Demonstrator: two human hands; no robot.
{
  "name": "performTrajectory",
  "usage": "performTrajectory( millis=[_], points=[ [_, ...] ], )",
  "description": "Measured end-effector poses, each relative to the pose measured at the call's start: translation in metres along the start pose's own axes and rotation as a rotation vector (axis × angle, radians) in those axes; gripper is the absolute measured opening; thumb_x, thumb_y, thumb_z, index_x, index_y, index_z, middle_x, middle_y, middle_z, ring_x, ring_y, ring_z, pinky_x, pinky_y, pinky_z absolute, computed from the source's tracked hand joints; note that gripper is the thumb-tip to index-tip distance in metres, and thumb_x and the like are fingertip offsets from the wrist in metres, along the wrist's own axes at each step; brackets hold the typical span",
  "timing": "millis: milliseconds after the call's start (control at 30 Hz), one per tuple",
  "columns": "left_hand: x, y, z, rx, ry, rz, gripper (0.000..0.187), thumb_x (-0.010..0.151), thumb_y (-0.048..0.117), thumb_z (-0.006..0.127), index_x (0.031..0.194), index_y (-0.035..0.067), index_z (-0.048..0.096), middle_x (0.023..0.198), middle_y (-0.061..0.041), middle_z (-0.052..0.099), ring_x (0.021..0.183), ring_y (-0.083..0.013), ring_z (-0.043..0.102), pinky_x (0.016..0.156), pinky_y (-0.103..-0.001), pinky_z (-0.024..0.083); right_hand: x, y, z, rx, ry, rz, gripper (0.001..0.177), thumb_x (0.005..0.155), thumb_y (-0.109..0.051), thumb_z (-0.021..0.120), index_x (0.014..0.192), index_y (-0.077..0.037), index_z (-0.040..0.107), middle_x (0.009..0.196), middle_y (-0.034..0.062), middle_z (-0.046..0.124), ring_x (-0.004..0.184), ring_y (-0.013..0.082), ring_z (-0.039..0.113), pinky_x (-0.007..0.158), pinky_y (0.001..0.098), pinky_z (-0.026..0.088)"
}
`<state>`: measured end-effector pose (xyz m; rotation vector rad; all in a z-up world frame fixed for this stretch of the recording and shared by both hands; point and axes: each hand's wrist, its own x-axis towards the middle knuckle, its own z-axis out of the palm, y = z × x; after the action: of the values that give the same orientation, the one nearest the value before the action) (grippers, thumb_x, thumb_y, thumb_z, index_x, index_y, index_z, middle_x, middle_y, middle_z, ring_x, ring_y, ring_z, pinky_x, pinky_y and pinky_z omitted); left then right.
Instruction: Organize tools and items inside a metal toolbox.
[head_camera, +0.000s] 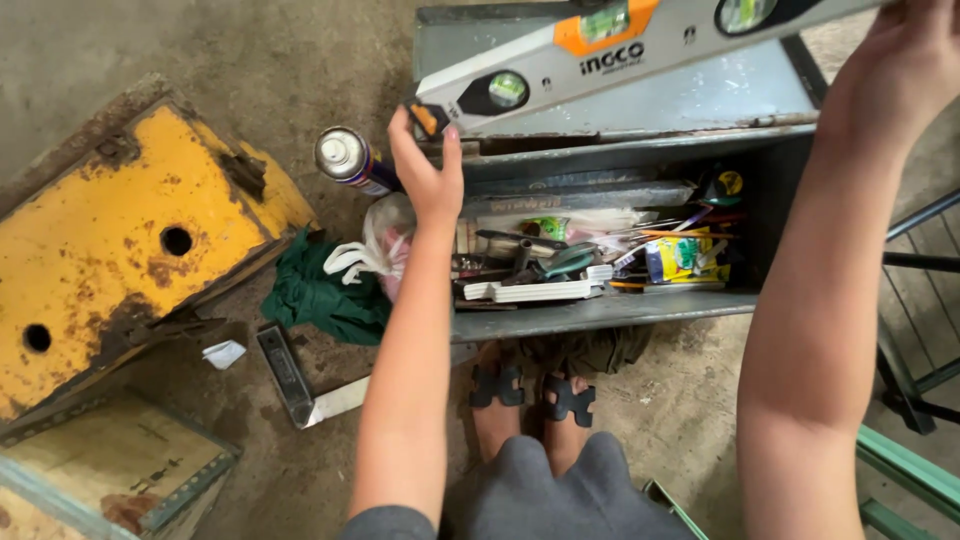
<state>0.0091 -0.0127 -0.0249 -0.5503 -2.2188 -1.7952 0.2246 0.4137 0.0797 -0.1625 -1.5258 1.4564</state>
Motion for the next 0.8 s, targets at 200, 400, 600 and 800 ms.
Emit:
performTrajectory(
  millis=[200,400,600,800],
  points=[
    [-0.049,0.015,-0.029,-0.161,-0.090,-0.067,0.071,0.106,0.020,0.068,0.157,-0.005,0.027,0.155,-0.020,0.040,0.143,-0.0277,0.043,0.125,-0.041,0.031,-0.045,-0.064,0.049,0.014,-0.018,0.000,0.024,0.115,-0.013,0.053,0.137,-0.004,0.058,0.138,0.0079,0.066,0.131,0.0195,0.063,0.116,0.0359,0.051],
    [-0.087,0.070,-0.079,-0.247,-0.073,-0.417,0.065,0.102,0.023,0.067,0.151,-0.002,0.034,0.140,-0.018,0.049,0.130,-0.0262,0.050,0.114,-0.040,0.040,-0.092,-0.037,0.012,0.142,0.140,0.255,0.026,0.114,-0.012,0.058,0.136,0.000,0.065,0.133,0.0103,0.070,0.127,0.0204,0.066,0.116,0.0356,0.056],
    [-0.083,0.107,-0.147,-0.006,-0.159,-0.278,0.071,0.103,0.022,0.069,0.158,0.000,0.029,0.149,-0.021,0.043,0.140,-0.0282,0.045,0.124,-0.041,0.034,-0.121,-0.066,0.036,0.175,0.130,0.571,0.022,0.116,-0.022,0.057,0.122,-0.003,0.067,0.111,0.0045,0.072,0.103,0.0144,0.067,0.095,0.0293,0.058],
    [-0.088,0.161,-0.152,0.578,-0.269,0.168,0.098,0.091,0.045,0.079,0.161,0.003,0.024,0.164,-0.028,0.025,0.155,-0.0416,0.024,0.127,-0.056,0.019,-0.142,-0.075,0.077,0.234,0.027,0.588,0.013,0.119,-0.014,0.062,0.115,-0.003,0.066,0.096,0.0004,0.066,0.086,0.0084,0.059,0.081,0.0233,0.049]
  ],
)
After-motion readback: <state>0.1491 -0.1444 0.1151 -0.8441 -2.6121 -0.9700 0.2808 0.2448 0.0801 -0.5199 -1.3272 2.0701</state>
